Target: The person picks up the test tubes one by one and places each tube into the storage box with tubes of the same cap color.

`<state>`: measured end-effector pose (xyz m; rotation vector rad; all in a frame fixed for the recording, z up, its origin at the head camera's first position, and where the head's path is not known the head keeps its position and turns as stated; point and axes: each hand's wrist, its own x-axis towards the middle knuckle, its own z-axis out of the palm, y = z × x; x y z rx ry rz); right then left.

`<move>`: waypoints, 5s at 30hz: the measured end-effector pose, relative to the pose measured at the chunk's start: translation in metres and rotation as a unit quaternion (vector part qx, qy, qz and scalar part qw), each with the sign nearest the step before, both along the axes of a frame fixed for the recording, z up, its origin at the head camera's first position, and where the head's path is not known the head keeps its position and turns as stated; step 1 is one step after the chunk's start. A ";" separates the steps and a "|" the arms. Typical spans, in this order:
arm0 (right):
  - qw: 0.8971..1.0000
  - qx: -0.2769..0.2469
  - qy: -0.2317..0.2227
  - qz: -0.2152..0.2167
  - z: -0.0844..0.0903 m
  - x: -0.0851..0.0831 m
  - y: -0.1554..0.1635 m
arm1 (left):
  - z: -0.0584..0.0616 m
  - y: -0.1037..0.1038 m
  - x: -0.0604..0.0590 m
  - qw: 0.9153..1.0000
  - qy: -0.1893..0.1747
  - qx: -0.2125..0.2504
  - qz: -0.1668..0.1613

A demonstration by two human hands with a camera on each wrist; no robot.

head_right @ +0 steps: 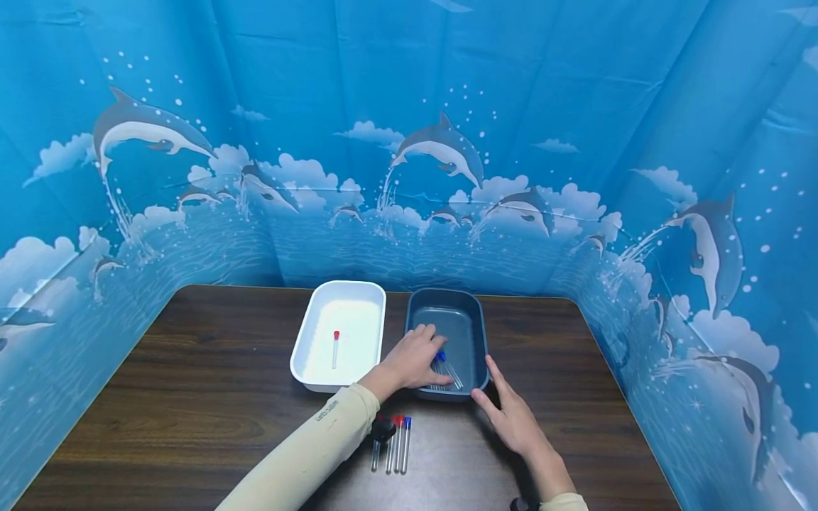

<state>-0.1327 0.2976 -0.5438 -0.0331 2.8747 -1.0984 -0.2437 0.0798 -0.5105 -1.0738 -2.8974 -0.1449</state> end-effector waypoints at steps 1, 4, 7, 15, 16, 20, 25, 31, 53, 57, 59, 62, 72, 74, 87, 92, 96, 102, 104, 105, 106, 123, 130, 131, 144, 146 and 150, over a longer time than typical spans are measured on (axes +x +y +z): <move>1.000 0.000 0.001 0.001 0.000 0.000 0.000 | 0.000 -0.001 0.000 1.000 0.000 0.009 0.000; 1.000 -0.002 0.003 0.003 0.000 0.001 0.000 | 0.000 -0.004 0.001 0.999 -0.001 0.039 -0.003; 1.000 -0.003 0.005 0.004 0.000 0.001 -0.001 | 0.002 -0.009 0.002 0.998 0.006 0.063 -0.008; 1.000 -0.001 0.005 0.001 0.001 0.001 -0.001 | 0.005 -0.019 0.007 0.991 0.041 0.118 -0.036; 1.000 -0.001 0.006 0.001 0.001 0.001 0.000 | 0.006 -0.020 0.008 0.991 0.042 0.125 -0.038; 1.000 0.000 0.002 0.000 0.003 0.000 0.000 | 0.009 -0.024 0.016 0.987 0.036 0.149 -0.042; 1.000 0.002 -0.006 -0.004 0.003 0.000 0.000 | 0.015 -0.025 0.028 0.986 0.020 0.157 -0.053; 1.000 0.004 -0.004 -0.006 0.001 0.000 -0.001 | 0.018 -0.033 0.043 0.983 0.021 0.171 -0.067; 1.000 0.006 0.010 -0.001 0.000 0.000 -0.001 | -0.001 -0.086 0.102 0.975 0.006 0.200 -0.097; 1.000 0.007 0.005 -0.002 0.000 0.000 -0.001 | -0.015 -0.094 0.107 0.981 -0.017 0.176 -0.079; 1.000 0.008 0.001 -0.002 0.000 0.000 -0.001 | -0.022 -0.096 0.109 0.983 -0.023 0.168 -0.073; 1.000 0.009 0.000 -0.003 -0.001 0.000 -0.001 | -0.030 -0.097 0.111 0.984 -0.023 0.160 -0.069; 1.000 0.007 0.004 -0.003 -0.001 0.000 -0.001 | -0.040 -0.094 0.111 0.992 -0.022 0.112 -0.057; 1.000 0.007 0.003 -0.003 -0.001 0.000 -0.001 | -0.040 -0.093 0.111 0.993 -0.020 0.101 -0.060; 1.000 0.005 0.005 -0.002 0.000 0.001 -0.002 | -0.036 -0.092 0.110 0.994 0.006 0.088 -0.065; 1.000 0.005 0.005 -0.001 0.000 0.001 -0.002 | -0.031 -0.089 0.109 0.995 -0.016 0.070 -0.067; 1.000 0.005 0.005 -0.001 0.001 0.001 -0.002 | -0.029 -0.083 0.108 0.995 -0.022 0.059 -0.076; 1.000 0.003 0.005 -0.002 0.003 0.001 -0.003 | -0.028 -0.074 0.105 0.995 -0.031 0.042 -0.082; 1.000 0.004 0.004 -0.003 0.002 0.000 -0.003 | -0.027 -0.071 0.103 0.995 -0.038 0.036 -0.083; 1.000 0.004 0.004 -0.002 0.002 0.000 -0.003 | -0.026 -0.071 0.103 0.995 -0.041 0.034 -0.083; 1.000 0.004 0.003 -0.002 0.002 0.000 -0.003 | -0.026 -0.070 0.102 0.995 -0.045 0.032 -0.083; 1.000 0.005 0.002 0.001 0.001 -0.002 -0.002 | -0.027 -0.070 0.103 0.996 -0.044 0.035 -0.075; 1.000 0.004 0.005 0.001 0.001 -0.001 -0.001 | -0.026 -0.073 0.107 0.995 -0.030 0.056 -0.075; 1.000 0.005 0.006 0.001 0.001 -0.001 -0.001 | -0.025 -0.073 0.108 0.995 -0.025 0.060 -0.074; 1.000 0.005 0.011 0.003 0.000 0.001 0.000 | 0.000 -0.080 0.113 0.994 -0.050 0.072 -0.066; 1.000 0.006 0.013 0.002 0.000 0.001 0.000 | 0.005 -0.082 0.113 0.994 -0.047 0.072 -0.067; 1.000 0.006 0.016 0.002 0.001 0.002 -0.001 | 0.014 -0.084 0.112 0.994 -0.027 0.077 -0.069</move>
